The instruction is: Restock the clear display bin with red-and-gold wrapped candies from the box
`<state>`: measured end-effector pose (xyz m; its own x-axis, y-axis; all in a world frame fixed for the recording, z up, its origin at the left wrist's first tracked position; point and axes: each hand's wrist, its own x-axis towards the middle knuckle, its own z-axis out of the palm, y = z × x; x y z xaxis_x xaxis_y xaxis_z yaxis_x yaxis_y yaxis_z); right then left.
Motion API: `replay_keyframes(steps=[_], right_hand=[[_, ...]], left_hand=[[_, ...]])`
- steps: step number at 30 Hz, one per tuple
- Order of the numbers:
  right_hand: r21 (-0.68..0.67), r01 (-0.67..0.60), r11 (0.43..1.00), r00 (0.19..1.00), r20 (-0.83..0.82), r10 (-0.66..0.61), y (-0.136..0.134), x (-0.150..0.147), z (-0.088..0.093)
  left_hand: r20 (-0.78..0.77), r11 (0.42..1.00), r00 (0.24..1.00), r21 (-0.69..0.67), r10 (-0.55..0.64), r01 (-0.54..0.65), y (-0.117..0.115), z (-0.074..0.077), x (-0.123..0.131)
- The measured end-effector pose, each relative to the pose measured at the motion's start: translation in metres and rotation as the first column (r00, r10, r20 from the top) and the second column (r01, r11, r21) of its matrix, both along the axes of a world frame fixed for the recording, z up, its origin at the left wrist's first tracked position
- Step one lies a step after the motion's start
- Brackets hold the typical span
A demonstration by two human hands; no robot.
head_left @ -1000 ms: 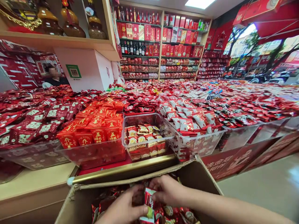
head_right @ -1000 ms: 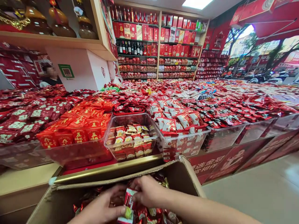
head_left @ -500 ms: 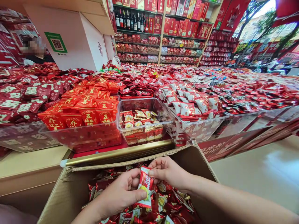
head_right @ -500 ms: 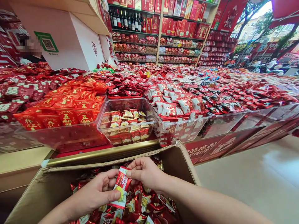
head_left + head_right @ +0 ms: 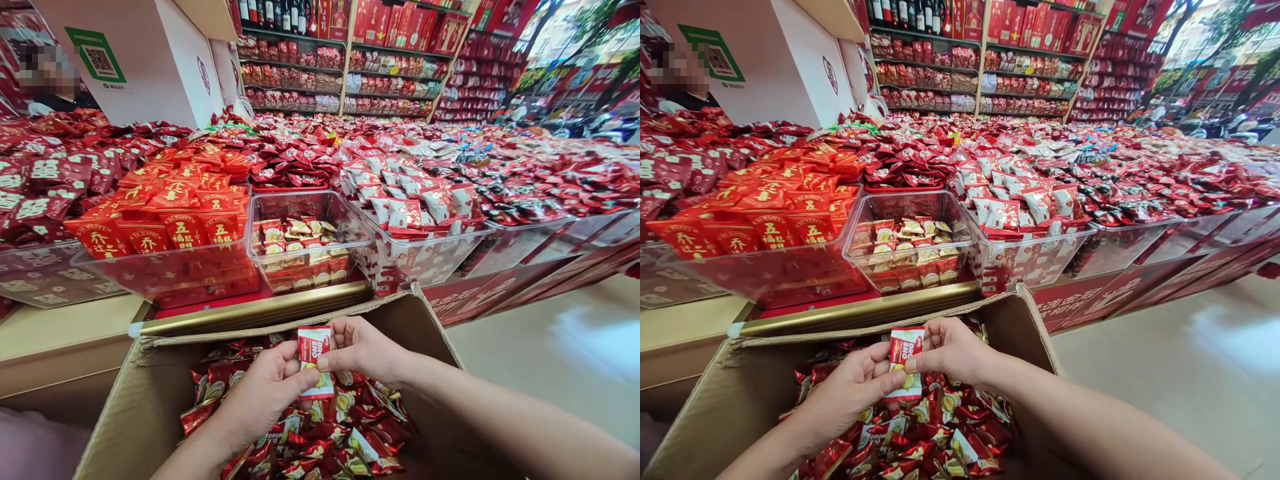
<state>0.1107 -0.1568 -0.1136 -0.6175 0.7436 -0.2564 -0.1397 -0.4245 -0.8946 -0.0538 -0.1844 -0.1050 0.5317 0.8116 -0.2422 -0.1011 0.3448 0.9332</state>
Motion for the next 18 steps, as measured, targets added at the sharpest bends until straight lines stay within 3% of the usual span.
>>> replay_keyframes(steps=[7, 12, 14, 16, 18], right_hand=[[0.025, 0.030, 0.999, 0.999, 0.032, -0.030, 0.001, 0.003, 0.005], [0.152, 0.093, 0.984, 0.989, 0.103, -0.109, -0.004, -0.001, 0.005], [0.176, 0.090, 0.980, 0.986, 0.121, -0.112, -0.006, -0.001, 0.004], [0.174, 0.048, 0.984, 0.990, 0.126, -0.071, -0.007, 0.000, 0.004], [0.190, 0.003, 0.982, 0.990, 0.139, -0.030, -0.008, 0.002, 0.005]], left_hand=[[-0.095, 0.996, 0.995, -0.088, 0.008, -0.016, -0.003, 0.012, 0.000], [-0.065, 0.993, 0.991, -0.013, 0.120, -0.121, -0.007, 0.006, 0.005], [-0.071, 0.990, 0.989, -0.050, 0.127, -0.130, -0.011, 0.003, 0.006], [-0.156, 0.991, 0.981, -0.060, 0.113, -0.124, -0.012, 0.001, 0.005], [-0.292, 0.992, 0.948, 0.055, 0.128, -0.117, -0.011, 0.002, 0.003]])
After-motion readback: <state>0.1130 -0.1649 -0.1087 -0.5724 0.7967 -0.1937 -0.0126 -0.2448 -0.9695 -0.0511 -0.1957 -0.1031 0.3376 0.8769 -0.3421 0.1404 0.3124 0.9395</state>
